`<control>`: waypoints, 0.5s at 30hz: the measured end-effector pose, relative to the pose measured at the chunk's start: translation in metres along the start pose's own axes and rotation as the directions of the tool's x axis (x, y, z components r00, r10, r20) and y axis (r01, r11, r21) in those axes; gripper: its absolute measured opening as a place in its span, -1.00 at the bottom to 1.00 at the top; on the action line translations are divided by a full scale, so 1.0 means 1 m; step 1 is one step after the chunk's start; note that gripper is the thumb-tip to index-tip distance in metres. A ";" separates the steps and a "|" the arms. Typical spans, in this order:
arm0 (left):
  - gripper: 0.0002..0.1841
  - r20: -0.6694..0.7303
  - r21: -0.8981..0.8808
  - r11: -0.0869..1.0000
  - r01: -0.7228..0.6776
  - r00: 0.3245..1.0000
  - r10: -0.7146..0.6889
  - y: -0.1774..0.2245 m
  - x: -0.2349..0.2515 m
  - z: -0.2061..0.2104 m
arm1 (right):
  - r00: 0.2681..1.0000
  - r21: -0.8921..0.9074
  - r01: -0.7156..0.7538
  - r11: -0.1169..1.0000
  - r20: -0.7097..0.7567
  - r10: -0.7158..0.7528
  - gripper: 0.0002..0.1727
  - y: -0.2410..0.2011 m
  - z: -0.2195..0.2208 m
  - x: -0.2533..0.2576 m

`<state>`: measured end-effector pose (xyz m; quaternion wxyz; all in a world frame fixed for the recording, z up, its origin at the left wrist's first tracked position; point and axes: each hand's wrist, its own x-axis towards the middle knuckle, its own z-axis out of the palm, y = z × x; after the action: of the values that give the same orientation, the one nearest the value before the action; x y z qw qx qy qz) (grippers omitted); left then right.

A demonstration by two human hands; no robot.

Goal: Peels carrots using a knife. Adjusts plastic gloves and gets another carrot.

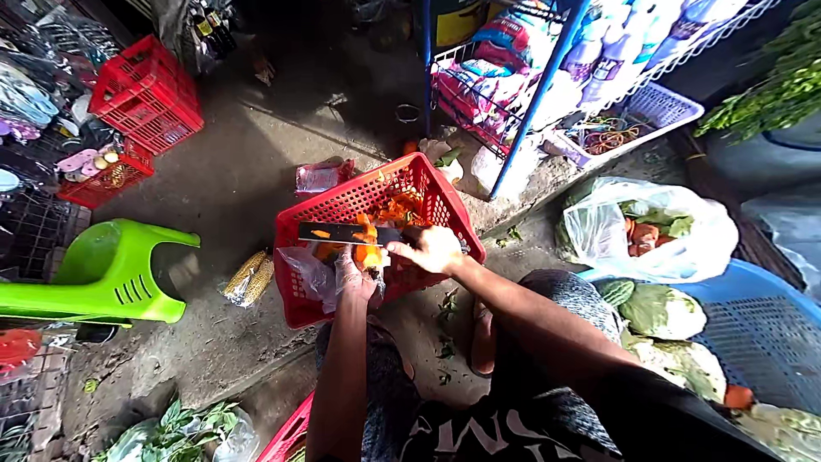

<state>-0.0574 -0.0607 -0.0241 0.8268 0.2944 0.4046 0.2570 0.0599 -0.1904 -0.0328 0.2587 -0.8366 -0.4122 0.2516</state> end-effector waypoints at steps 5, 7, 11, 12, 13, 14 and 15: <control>-0.63 0.035 0.015 1.000 0.011 0.999 -0.011 -0.003 0.000 -0.001 | 0.999 -0.004 -0.004 1.000 -0.039 0.004 0.09 -0.007 0.004 -0.003; -0.56 0.164 0.020 0.998 0.063 0.984 -0.066 -0.005 0.004 -0.011 | 0.980 0.081 -0.197 0.977 0.033 0.195 -0.02 0.004 -0.002 0.010; -0.52 0.233 0.054 0.997 0.064 0.970 -0.074 0.001 0.007 -0.008 | 0.924 0.277 -0.370 0.887 0.009 0.382 -0.07 0.023 -0.015 0.028; -0.54 0.195 0.053 0.997 0.048 0.979 -0.058 0.002 0.008 -0.005 | 0.934 0.318 -0.338 0.886 -0.002 0.357 -0.10 0.020 -0.015 0.023; -0.58 0.155 0.051 0.998 0.030 0.987 -0.038 0.002 0.011 -0.004 | 0.951 0.338 -0.287 0.896 -0.011 0.308 -0.13 0.015 -0.014 0.017; -0.62 0.118 0.037 0.999 0.016 0.993 -0.020 0.003 0.013 -0.004 | 0.973 0.322 -0.206 0.924 -0.030 0.228 -0.16 0.010 -0.012 0.009; -0.66 0.099 0.014 1.000 0.002 0.995 -0.003 0.003 0.015 -0.006 | 0.992 0.271 -0.096 0.958 -0.059 0.116 -0.17 0.006 -0.009 0.000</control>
<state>-0.0543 -0.0469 -0.0327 0.8441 0.3121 0.3653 0.2381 0.0691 -0.1954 -0.0306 0.3708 -0.8235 -0.3191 0.2874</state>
